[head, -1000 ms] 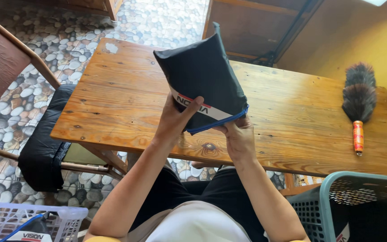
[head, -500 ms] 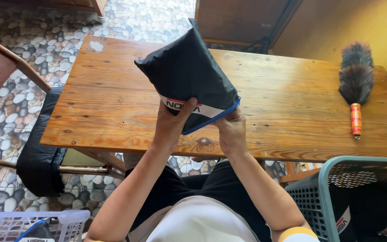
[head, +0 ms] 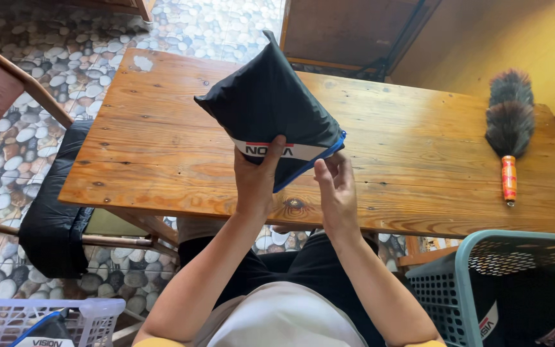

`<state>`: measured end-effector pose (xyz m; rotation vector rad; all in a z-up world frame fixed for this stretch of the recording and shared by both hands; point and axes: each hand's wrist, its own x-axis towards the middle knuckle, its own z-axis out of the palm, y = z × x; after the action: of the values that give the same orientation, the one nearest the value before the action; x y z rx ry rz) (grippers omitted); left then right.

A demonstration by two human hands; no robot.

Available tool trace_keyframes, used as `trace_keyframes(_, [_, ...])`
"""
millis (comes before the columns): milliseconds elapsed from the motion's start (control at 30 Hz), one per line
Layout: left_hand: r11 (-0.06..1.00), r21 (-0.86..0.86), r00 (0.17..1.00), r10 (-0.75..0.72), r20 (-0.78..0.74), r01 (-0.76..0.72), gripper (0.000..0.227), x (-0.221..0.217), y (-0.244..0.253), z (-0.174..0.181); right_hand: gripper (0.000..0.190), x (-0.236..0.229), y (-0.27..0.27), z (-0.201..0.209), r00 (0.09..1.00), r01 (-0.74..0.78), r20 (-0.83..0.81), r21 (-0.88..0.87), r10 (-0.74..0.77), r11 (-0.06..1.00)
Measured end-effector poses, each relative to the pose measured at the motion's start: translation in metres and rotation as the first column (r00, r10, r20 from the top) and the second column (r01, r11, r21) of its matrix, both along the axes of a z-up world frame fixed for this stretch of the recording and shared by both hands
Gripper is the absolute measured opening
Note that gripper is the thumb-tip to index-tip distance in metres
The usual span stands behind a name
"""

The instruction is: The person folds a black garment by hand on a wooden table, using a feather duster to brush the surface, and then rolls the item tightly before placing it into a blue-and-black zippered bag.

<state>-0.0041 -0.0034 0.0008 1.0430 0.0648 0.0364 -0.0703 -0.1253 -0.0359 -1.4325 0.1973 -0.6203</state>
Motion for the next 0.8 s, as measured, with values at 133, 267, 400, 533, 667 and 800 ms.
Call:
trace_keyframes(133, [0.999, -0.007, 0.999, 0.048, 0.013, -0.048, 0.053, -0.006, -0.008, 0.007, 0.055, 0.006, 0.020, 0.025, 0.994, -0.090, -0.047, 0.067, 0.094, 0.994])
trace_keyframes(267, [0.994, -0.072, 0.996, -0.087, 0.009, 0.088, 0.048, -0.010, -0.009, 0.003, 0.031, 0.019, 0.004, -0.004, 0.996, -0.003, 0.084, 0.260, -0.020, 0.966])
trace_keyframes(400, [0.957, -0.113, 0.963, -0.260, 0.075, 0.267, 0.050, 0.009, -0.010, -0.019, 0.024, 0.029, -0.040, -0.054, 0.985, 0.017, 0.149, 0.404, -0.085, 0.915])
trace_keyframes(533, [0.920, -0.096, 0.924, -0.371, 0.093, 0.379, 0.051, 0.032, 0.024, -0.010, 0.022, 0.013, -0.021, 0.021, 0.985, -0.010, 0.153, 0.519, -0.082, 0.855])
trace_keyframes(667, [0.857, 0.185, 0.850, -0.507, 0.139, 0.481, 0.076, 0.058, 0.060, 0.012, 0.023, 0.014, -0.035, 0.019, 0.994, -0.008, 0.098, 0.512, -0.049, 0.859])
trace_keyframes(800, [0.771, 0.407, 0.835, -0.549, 0.036, 0.489, 0.069, 0.064, 0.059, 0.024, 0.021, 0.021, -0.055, 0.003, 0.999, -0.025, 0.050, 0.396, 0.005, 0.918])
